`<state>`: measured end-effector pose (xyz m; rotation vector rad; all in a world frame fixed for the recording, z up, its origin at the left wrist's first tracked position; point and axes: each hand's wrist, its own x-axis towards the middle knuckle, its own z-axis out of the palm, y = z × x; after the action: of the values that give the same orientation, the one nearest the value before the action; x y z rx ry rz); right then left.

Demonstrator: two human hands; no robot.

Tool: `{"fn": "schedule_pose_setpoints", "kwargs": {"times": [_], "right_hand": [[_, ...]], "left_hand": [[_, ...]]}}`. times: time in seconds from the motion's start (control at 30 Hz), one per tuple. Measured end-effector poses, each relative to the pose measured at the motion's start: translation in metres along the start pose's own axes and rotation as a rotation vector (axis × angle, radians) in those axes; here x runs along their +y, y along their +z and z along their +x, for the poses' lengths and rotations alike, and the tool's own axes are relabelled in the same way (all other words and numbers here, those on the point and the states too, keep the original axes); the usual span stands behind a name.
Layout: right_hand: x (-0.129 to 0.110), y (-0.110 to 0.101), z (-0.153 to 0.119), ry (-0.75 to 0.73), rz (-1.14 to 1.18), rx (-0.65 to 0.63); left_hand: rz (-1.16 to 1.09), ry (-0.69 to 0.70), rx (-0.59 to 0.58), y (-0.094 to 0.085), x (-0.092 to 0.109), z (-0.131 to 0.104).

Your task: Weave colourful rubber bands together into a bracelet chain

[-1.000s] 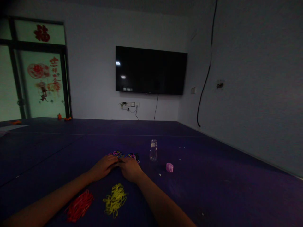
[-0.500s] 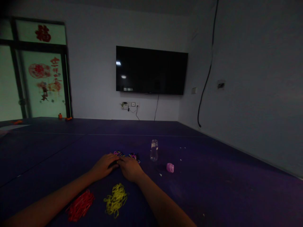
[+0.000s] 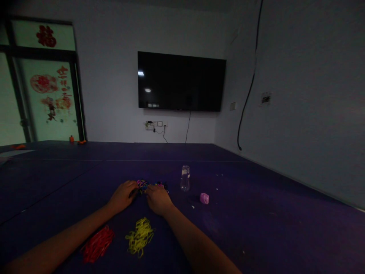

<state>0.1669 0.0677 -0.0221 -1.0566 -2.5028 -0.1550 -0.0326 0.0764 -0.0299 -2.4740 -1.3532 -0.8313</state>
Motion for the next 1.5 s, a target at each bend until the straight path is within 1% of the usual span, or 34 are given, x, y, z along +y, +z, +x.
{"fn": "schedule_pose_setpoints", "kwargs": {"times": [0.1, 0.17, 0.57, 0.7, 0.93, 1.07, 1.27, 1.5], "right_hand": [[-0.0005, -0.0009, 0.0004, -0.003, 0.005, -0.006], [-0.0004, -0.0012, 0.0007, -0.003, 0.007, -0.005], [0.0016, 0.0004, 0.0007, -0.020, 0.012, 0.004], [0.0011, -0.0001, 0.0007, -0.026, 0.012, 0.011], [0.0019, 0.0008, 0.0008, -0.040, 0.009, 0.021], [0.0021, 0.0017, 0.0006, -0.078, 0.018, 0.025], [0.0023, 0.0024, 0.0007, -0.106, 0.010, 0.016], [0.0024, 0.0023, 0.0008, -0.108, 0.018, 0.021]], "left_hand": [[-0.026, 0.089, -0.025, -0.0006, 0.0003, 0.0003], [-0.018, 0.101, -0.020, -0.0011, 0.0007, 0.0000], [0.026, 0.063, -0.070, 0.0021, -0.0020, -0.0002], [0.033, 0.040, -0.069, 0.0029, -0.0024, -0.0007], [0.019, 0.059, -0.040, 0.0058, -0.0057, -0.0002], [0.022, 0.054, -0.027, 0.0062, -0.0054, 0.0007], [0.027, 0.051, -0.062, 0.0035, -0.0031, 0.0003], [0.005, 0.080, -0.059, 0.0007, -0.0021, 0.0002]]}}
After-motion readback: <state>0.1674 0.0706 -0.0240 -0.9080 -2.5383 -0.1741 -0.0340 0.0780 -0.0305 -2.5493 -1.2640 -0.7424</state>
